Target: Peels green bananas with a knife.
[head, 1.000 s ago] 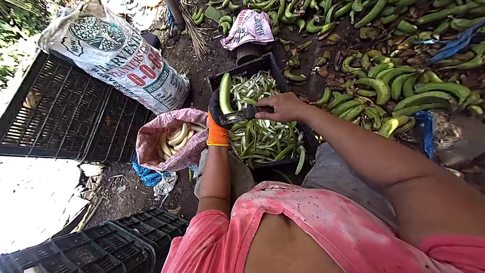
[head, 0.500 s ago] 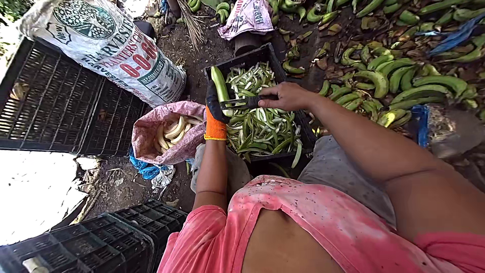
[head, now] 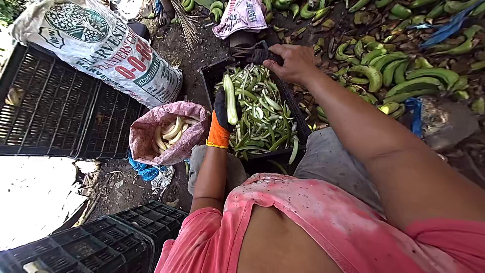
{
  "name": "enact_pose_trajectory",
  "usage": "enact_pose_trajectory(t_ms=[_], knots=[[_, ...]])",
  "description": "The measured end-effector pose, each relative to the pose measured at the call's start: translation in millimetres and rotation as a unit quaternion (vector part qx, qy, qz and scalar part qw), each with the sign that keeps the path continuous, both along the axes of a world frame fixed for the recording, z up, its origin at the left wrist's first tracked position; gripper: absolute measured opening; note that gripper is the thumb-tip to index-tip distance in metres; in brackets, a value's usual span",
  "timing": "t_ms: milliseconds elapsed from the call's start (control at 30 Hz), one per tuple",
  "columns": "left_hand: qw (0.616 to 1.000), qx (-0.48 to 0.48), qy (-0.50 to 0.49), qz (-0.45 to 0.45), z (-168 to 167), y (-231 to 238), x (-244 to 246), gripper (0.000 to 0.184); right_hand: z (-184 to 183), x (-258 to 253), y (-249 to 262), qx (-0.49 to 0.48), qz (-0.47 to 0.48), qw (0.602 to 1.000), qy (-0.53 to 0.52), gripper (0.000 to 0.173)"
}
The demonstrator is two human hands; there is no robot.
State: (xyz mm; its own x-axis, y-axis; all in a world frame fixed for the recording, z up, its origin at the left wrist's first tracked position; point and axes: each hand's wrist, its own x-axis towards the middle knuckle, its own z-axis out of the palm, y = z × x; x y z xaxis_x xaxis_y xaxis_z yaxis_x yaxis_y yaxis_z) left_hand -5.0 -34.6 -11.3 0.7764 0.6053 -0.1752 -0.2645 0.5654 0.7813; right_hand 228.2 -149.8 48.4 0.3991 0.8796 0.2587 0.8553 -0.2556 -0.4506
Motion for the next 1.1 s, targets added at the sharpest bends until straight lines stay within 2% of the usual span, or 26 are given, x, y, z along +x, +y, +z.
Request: enact_pose_trajectory(t_ms=[33,100,200,300,400,500,600,667,767,800,867,933,1000,1100], knots=[[0.999,0.03,-0.018,0.028,-4,7,0,0.048,3,-11,-5,-0.018,0.018,1.0,0.016,0.062],[0.985,0.094,-0.024,0.142,-4,17,4,0.044,6,-42,-13,-0.078,0.069,0.992,0.071,0.057],[0.935,0.167,0.022,0.313,6,24,12,0.036,5,-85,-23,-0.185,0.117,0.964,0.15,0.054],[0.912,0.181,0.006,0.369,8,21,16,0.039,-4,-97,-25,-0.213,0.111,0.957,0.163,0.056],[0.925,0.195,0.009,0.326,10,11,19,0.033,-14,-83,-19,-0.176,0.094,0.972,0.125,0.058],[0.954,0.241,0.076,0.162,19,-4,3,0.033,-24,-56,1,-0.086,0.069,0.991,0.076,0.06],[0.989,0.145,0.039,-0.016,19,-8,-9,0.041,-20,-27,24,-0.069,0.039,0.994,0.079,0.059],[0.995,0.086,0.035,-0.041,18,-4,-10,0.046,-16,-13,30,-0.066,0.028,0.994,0.087,0.056],[0.991,0.116,0.028,0.059,11,12,-12,0.046,-10,-21,18,-0.073,0.052,0.992,0.088,0.058],[0.977,0.151,0.061,0.136,11,16,-11,0.043,-6,-33,11,-0.083,0.069,0.99,0.093,0.058],[0.925,0.214,0.134,0.283,11,22,-6,0.043,-3,-63,-4,-0.113,0.105,0.984,0.091,0.057],[0.895,0.196,0.132,0.379,12,24,-1,0.044,-5,-90,-14,-0.141,0.12,0.978,0.095,0.055],[0.881,0.172,0.11,0.428,14,21,3,0.044,-15,-103,-17,-0.141,0.116,0.978,0.102,0.056],[0.883,0.182,0.096,0.422,18,18,5,0.042,-23,-97,-14,-0.129,0.112,0.98,0.103,0.057]])
